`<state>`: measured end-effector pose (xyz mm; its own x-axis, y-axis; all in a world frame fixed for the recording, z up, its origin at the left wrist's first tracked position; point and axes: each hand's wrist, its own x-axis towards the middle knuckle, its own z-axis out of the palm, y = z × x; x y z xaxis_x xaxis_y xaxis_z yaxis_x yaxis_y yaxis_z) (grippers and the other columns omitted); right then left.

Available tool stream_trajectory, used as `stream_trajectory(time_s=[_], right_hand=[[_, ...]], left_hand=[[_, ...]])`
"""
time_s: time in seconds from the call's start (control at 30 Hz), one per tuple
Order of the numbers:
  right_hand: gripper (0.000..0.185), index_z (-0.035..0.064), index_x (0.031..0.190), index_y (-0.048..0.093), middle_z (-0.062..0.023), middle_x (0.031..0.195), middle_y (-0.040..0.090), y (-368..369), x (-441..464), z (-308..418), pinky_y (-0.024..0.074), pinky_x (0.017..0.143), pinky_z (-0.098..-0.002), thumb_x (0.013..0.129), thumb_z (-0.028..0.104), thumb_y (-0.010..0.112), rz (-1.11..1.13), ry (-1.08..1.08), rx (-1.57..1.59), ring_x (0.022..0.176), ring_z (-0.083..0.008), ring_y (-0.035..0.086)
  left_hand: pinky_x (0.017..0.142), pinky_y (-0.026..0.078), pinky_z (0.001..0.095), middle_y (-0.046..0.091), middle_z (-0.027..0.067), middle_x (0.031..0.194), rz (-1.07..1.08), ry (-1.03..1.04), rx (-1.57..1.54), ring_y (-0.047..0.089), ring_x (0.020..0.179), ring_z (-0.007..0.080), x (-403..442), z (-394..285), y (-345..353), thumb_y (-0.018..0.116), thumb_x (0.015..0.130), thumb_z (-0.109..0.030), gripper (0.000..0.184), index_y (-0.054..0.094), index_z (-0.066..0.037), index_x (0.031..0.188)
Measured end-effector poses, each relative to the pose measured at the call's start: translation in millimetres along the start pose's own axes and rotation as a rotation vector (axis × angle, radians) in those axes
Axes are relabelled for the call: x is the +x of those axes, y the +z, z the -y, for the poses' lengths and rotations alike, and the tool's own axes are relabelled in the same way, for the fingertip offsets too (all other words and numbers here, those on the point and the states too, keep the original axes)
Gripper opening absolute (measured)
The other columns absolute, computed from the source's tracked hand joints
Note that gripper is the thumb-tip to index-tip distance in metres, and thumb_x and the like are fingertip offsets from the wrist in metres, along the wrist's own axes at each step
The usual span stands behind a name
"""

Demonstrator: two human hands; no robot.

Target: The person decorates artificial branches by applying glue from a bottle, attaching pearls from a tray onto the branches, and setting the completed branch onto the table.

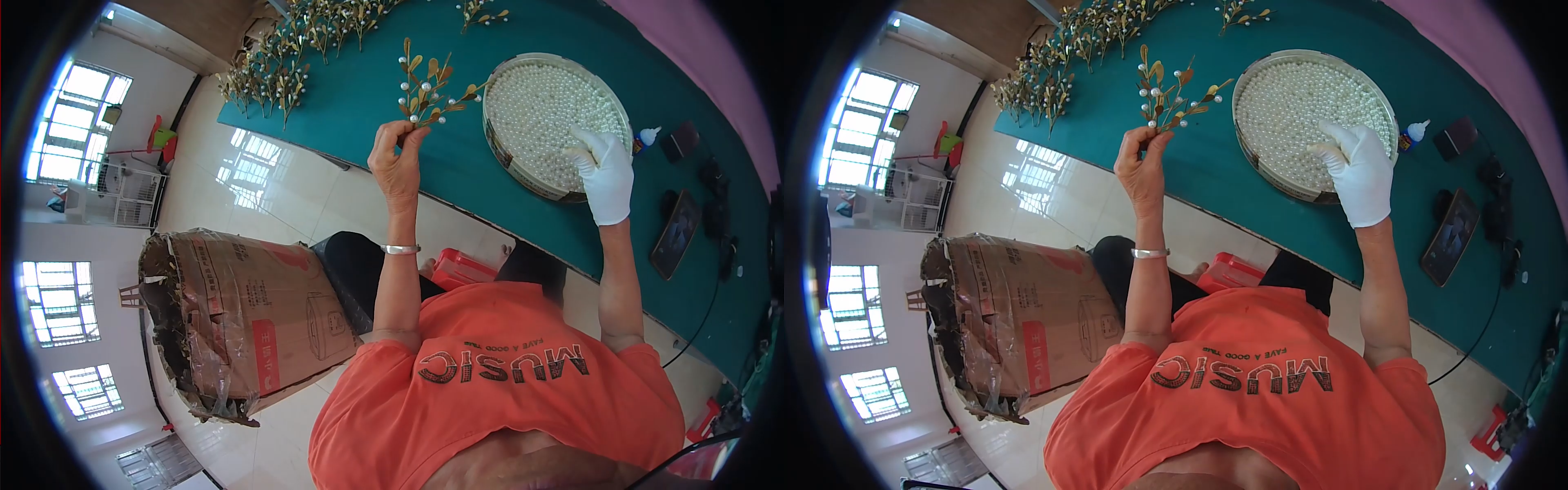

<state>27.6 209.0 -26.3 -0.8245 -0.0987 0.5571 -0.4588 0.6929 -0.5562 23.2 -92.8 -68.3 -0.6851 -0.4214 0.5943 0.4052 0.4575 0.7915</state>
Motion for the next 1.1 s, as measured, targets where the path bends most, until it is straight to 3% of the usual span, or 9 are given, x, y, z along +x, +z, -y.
stream_trajectory(time_s=[0.67,0.77,0.97,1.1], right_hand=[[0.03,0.008,0.11,0.072,-0.0095,0.082,0.057,0,1,-1,0.047,0.074,-0.0345,0.086,0.026,0.071,0.049,0.053,-0.018,0.081,-0.0264,0.059],[0.034,0.0095,0.113,0.071,-0.0103,0.087,0.06,0,6,-2,0.0476,0.076,-0.0359,0.085,0.028,0.072,0.087,0.116,-0.117,0.084,-0.0276,0.06],[0.046,0.011,0.126,0.062,-0.0154,0.115,0.06,-18,19,-28,0.047,0.092,-0.0395,0.086,0.033,0.071,0.048,0.29,-0.356,0.108,-0.0332,0.059],[0.048,0.0075,0.128,0.061,-0.018,0.111,0.061,-42,24,-45,0.0481,0.089,-0.0386,0.087,0.031,0.069,-0.077,0.341,-0.442,0.103,-0.0326,0.061]], left_hand=[[0.06,0.043,0.0245,0.059,0.0004,0.077,-0.012,-0.081,0.021,0.049,0.065,0.0089,-2,-3,6,0.079,0.08,-0.005,0.016,0.063,-0.001,0.084],[0.06,0.043,0.0241,0.059,0.0001,0.077,-0.005,-0.105,-0.003,0.048,0.065,0.0084,-4,-6,6,0.078,0.08,-0.005,0.016,0.063,-0.001,0.084],[0.06,0.042,0.0233,0.058,-0.0009,0.076,-0.001,-0.164,-0.06,0.047,0.065,0.0074,-6,-7,3,0.078,0.081,-0.005,0.016,0.063,-0.002,0.085],[0.059,0.041,0.0223,0.057,-0.002,0.076,-0.006,-0.198,-0.091,0.046,0.065,0.0065,-7,-3,2,0.078,0.081,-0.004,0.016,0.063,-0.002,0.085]])
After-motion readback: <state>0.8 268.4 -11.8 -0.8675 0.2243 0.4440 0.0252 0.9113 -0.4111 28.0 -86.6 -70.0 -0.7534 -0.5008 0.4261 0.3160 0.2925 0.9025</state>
